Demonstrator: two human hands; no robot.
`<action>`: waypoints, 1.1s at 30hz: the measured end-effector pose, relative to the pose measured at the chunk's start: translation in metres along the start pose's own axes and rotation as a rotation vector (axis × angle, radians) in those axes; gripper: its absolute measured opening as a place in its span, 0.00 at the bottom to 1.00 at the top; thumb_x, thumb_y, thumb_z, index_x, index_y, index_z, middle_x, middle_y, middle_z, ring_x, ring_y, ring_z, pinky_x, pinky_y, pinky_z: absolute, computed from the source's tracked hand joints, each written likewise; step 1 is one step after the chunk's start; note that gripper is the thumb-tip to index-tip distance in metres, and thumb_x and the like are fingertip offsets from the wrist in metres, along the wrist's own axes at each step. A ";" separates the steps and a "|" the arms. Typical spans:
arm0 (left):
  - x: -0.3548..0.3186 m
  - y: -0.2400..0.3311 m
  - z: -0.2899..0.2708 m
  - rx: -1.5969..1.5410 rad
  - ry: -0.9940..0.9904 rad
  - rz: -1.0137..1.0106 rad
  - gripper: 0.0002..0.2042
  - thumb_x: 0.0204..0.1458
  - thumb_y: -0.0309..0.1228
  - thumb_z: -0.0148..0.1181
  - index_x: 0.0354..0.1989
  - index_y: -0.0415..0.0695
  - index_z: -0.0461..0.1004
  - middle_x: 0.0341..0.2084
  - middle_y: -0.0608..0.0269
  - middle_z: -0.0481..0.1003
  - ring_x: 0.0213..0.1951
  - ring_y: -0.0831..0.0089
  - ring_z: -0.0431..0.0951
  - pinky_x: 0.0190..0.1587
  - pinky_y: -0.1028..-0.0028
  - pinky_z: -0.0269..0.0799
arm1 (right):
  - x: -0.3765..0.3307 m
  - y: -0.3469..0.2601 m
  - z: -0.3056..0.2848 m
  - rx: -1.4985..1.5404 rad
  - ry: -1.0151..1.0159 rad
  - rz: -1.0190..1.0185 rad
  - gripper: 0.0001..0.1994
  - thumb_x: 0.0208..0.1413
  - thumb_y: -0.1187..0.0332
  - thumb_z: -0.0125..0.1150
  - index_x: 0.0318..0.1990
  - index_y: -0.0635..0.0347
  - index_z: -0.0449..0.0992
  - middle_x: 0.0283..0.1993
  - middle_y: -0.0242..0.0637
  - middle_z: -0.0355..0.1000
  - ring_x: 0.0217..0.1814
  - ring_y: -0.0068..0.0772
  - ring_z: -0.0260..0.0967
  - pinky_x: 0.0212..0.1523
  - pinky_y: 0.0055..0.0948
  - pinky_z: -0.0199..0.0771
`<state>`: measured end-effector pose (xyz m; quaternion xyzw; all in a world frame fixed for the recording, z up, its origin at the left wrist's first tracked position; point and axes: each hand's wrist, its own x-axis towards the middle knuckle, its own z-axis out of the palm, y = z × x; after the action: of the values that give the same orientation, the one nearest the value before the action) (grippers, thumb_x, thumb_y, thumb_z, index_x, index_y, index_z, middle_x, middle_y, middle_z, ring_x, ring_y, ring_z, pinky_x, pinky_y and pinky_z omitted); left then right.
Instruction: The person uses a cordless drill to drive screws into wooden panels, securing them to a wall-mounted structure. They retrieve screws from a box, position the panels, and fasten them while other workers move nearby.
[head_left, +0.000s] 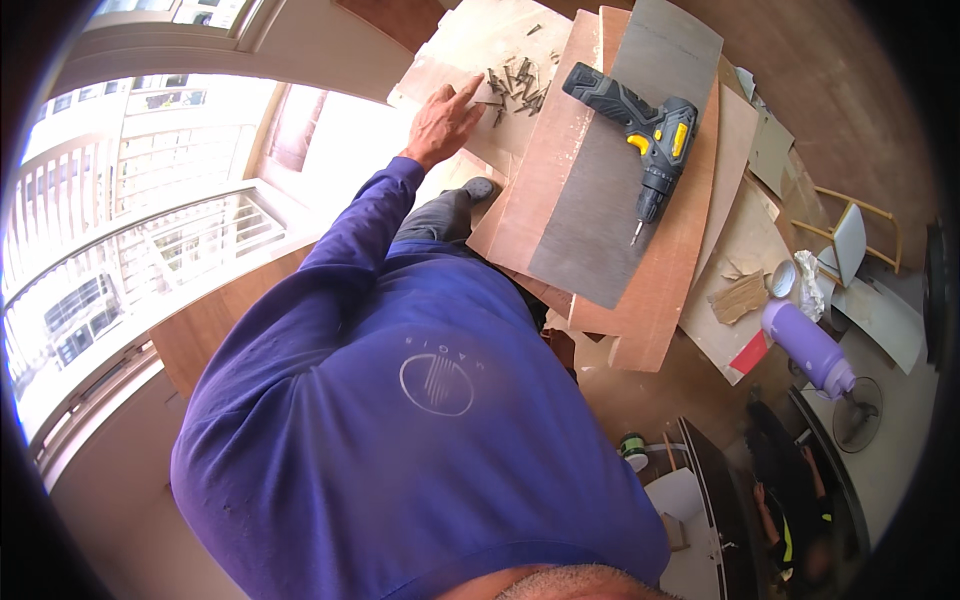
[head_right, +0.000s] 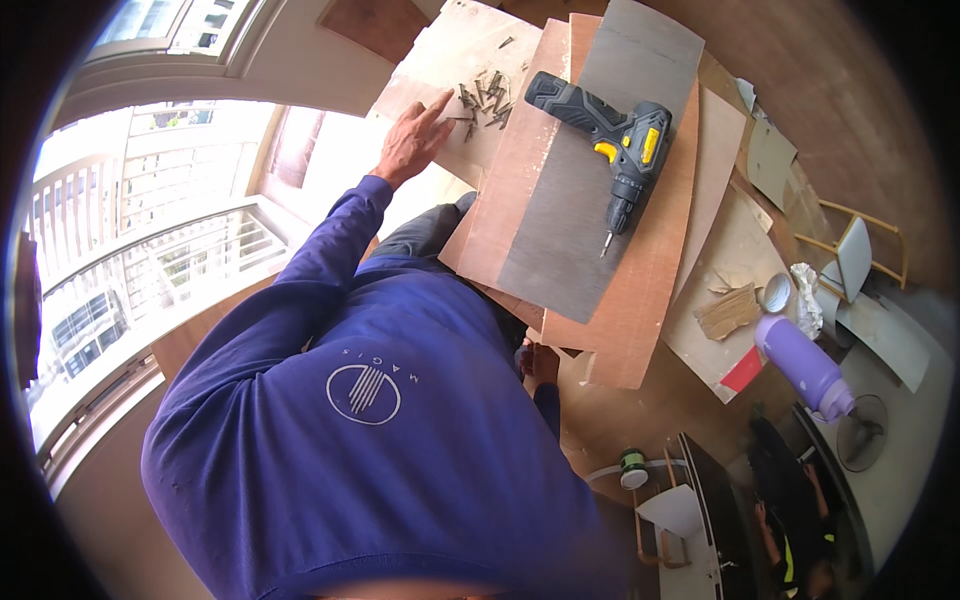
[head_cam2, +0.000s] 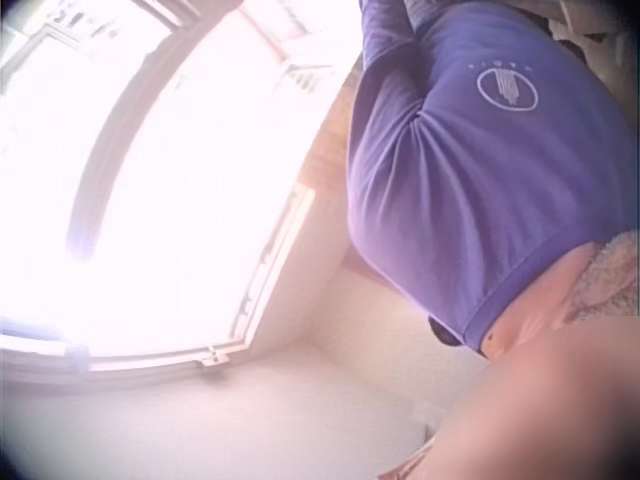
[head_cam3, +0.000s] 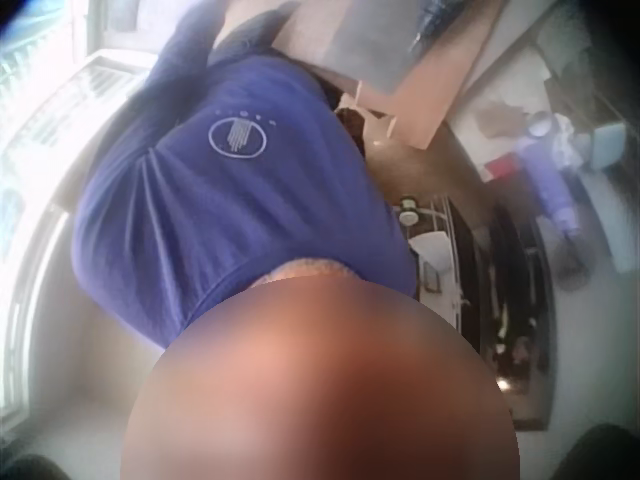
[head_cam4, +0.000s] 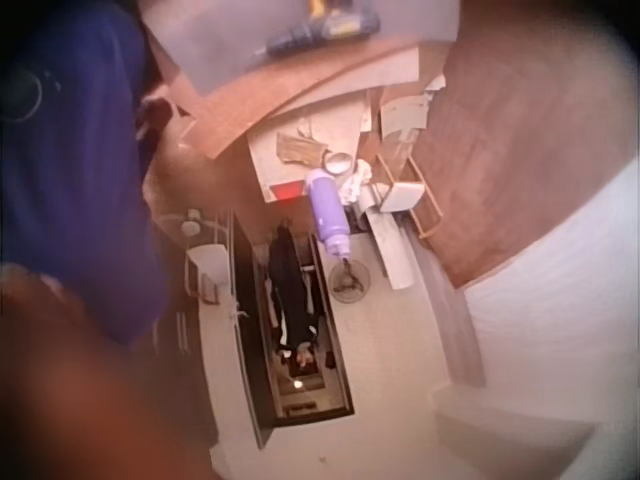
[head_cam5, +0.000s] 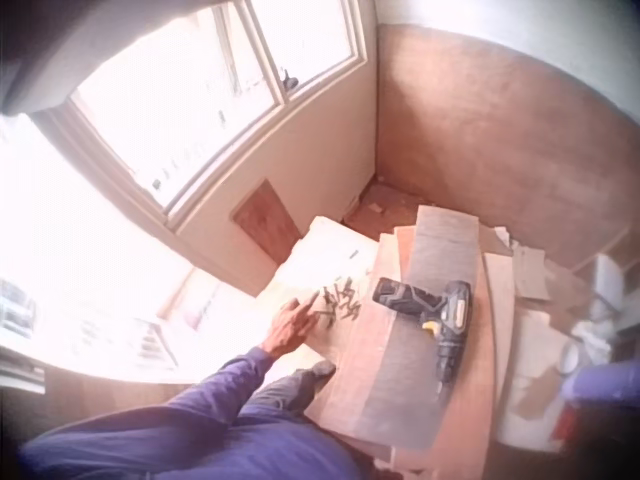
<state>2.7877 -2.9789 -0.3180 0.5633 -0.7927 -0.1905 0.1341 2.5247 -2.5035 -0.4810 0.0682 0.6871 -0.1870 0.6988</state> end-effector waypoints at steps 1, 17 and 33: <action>-0.002 -0.004 -0.001 -0.038 0.026 -0.014 0.27 0.64 0.44 0.58 0.72 0.57 0.67 0.32 0.54 0.70 0.38 0.57 0.74 0.43 0.61 0.71 | -0.003 -0.005 0.000 -0.027 0.014 -0.038 0.14 0.71 0.62 0.48 0.37 0.58 0.77 0.25 0.32 0.74 0.21 0.26 0.72 0.20 0.27 0.69; 0.016 -0.049 -0.007 -0.578 0.125 -0.139 0.09 0.56 0.33 0.67 0.41 0.43 0.84 0.25 0.60 0.74 0.26 0.70 0.73 0.31 0.68 0.70 | -0.078 -0.055 0.048 -0.086 0.343 -0.051 0.14 0.67 0.62 0.52 0.45 0.63 0.78 0.33 0.40 0.80 0.28 0.32 0.78 0.27 0.30 0.77; 0.114 -0.039 0.005 -0.473 0.027 0.118 0.13 0.55 0.43 0.67 0.38 0.47 0.85 0.29 0.58 0.81 0.31 0.60 0.81 0.35 0.62 0.74 | -0.082 0.001 0.145 -0.050 0.382 -0.189 0.14 0.69 0.69 0.52 0.40 0.71 0.80 0.36 0.39 0.79 0.37 0.30 0.74 0.41 0.29 0.76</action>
<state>2.7804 -3.0973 -0.3401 0.4714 -0.7558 -0.3553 0.2836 2.6620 -2.5397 -0.3938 0.0204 0.8149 -0.2180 0.5367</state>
